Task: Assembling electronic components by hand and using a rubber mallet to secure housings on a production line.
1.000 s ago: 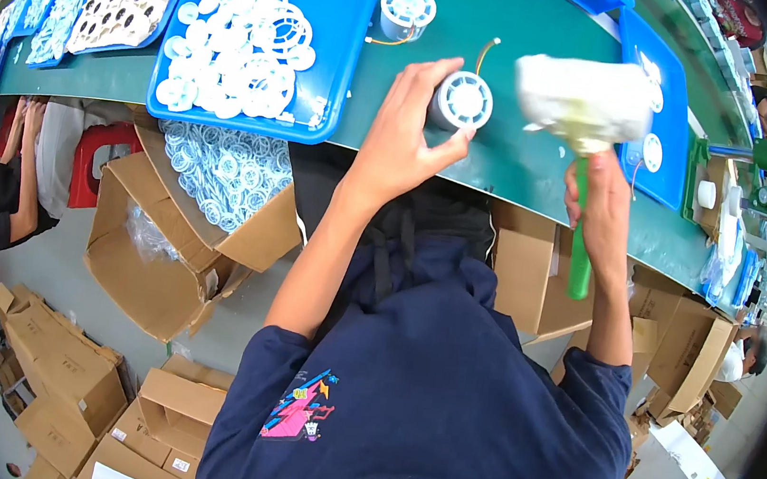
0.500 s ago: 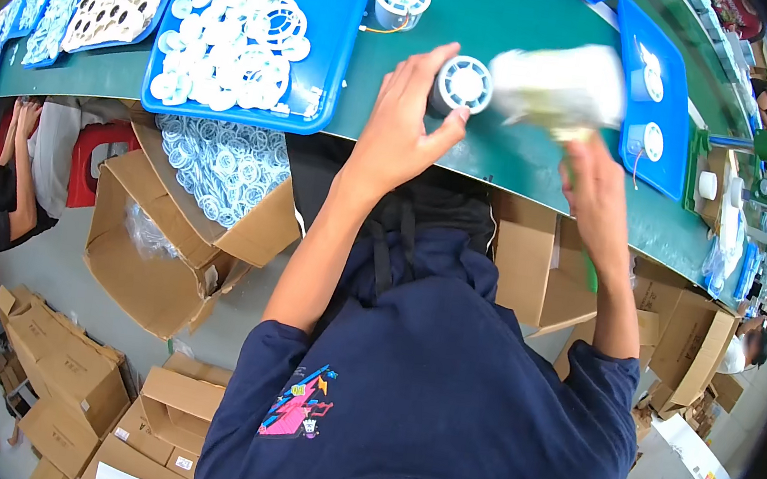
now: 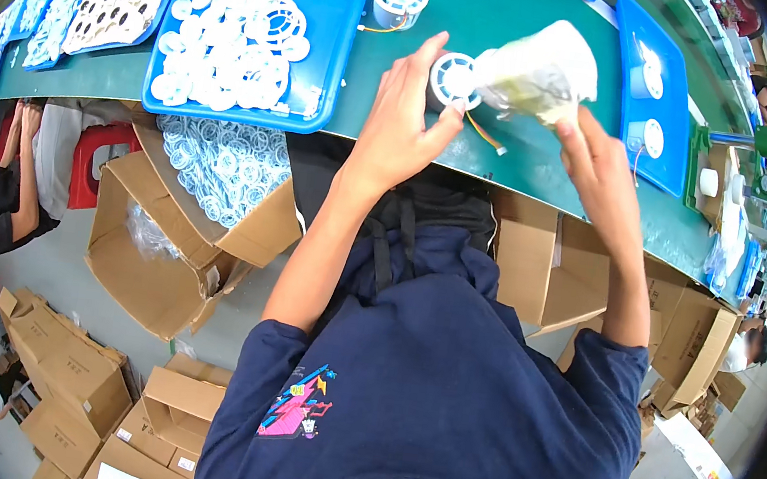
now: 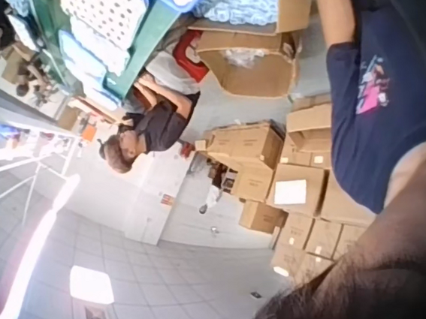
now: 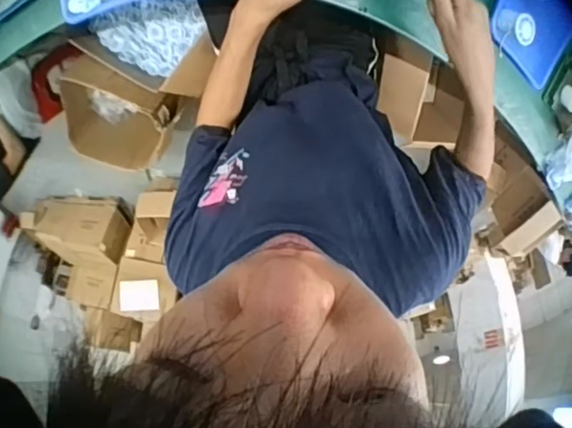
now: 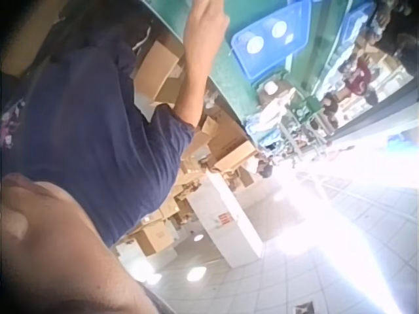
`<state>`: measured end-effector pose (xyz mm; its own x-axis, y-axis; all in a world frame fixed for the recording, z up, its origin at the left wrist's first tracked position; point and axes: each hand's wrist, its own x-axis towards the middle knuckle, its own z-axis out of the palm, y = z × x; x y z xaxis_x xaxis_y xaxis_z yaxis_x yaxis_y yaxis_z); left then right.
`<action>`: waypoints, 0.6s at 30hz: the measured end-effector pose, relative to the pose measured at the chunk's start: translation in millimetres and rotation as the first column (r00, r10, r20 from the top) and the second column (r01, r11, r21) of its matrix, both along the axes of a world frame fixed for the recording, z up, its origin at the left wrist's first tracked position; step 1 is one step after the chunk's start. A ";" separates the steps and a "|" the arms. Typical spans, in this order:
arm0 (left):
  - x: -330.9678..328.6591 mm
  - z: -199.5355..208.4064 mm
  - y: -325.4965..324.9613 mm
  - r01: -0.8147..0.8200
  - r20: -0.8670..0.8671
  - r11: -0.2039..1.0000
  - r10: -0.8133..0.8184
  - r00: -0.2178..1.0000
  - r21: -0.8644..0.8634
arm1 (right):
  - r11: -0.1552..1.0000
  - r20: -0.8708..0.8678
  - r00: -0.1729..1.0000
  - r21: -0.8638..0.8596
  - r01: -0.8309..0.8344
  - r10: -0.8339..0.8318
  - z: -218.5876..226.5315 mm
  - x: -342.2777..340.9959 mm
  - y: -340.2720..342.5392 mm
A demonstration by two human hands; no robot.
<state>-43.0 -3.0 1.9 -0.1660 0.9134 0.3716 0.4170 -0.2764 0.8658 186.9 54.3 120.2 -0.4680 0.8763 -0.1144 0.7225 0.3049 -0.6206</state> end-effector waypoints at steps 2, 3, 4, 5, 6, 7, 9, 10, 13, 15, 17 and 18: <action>0.3 3.0 -0.6 -0.033 0.029 0.999 0.033 0.999 0.019 | 0.994 -0.045 0.996 -0.077 0.079 -0.083 10.9 -1.1 6.7; 0.0 1.4 0.2 -0.034 0.030 0.999 0.033 0.999 0.020 | 0.994 -0.122 0.988 -0.074 0.086 -0.094 7.5 1.5 10.0; -0.8 -1.9 1.1 -0.014 0.039 1.000 0.014 0.999 0.014 | 0.994 -0.121 0.988 -0.073 0.085 -0.094 5.6 1.7 8.8; -1.2 -3.7 1.9 0.005 0.048 1.000 -0.005 0.999 0.009 | 0.971 -0.136 0.971 -0.166 0.171 -0.194 4.5 -1.1 5.8; -1.0 -2.2 2.4 0.006 0.048 1.000 -0.007 0.999 0.008 | 0.932 -0.143 0.944 -0.262 0.252 -0.296 4.3 -4.0 3.8; -0.3 0.5 2.9 -0.007 0.051 1.000 0.006 0.999 0.012 | 0.994 0.000 0.999 -0.099 0.038 -0.039 3.2 -1.9 9.4; -0.8 1.5 2.1 -0.021 0.052 1.000 0.021 0.998 0.017 | 0.999 -0.052 0.998 -0.039 0.033 -0.035 8.8 0.5 18.4; -1.8 0.2 0.8 -0.017 0.059 1.000 0.018 0.998 -0.005 | 0.997 -0.087 0.995 -0.069 0.046 -0.052 7.3 4.4 23.8; 0.1 4.8 0.2 -0.015 0.087 1.000 0.017 0.996 -0.026 | 0.952 -0.155 0.958 -0.230 0.204 -0.243 11.5 -10.0 12.0; 0.6 6.5 -1.1 -0.018 0.107 1.000 0.021 0.994 -0.023 | 0.999 0.014 1.000 -0.055 0.001 -0.001 13.0 -7.6 25.0; -1.1 3.3 -3.9 -0.016 0.046 0.998 0.019 0.999 -0.068 | 0.998 0.003 1.000 -0.049 0.029 -0.029 17.5 -3.1 33.8; -1.4 2.1 -3.9 -0.017 0.045 0.998 0.020 0.999 -0.068 | 0.998 0.001 1.000 -0.048 0.028 -0.028 18.1 -7.1 30.8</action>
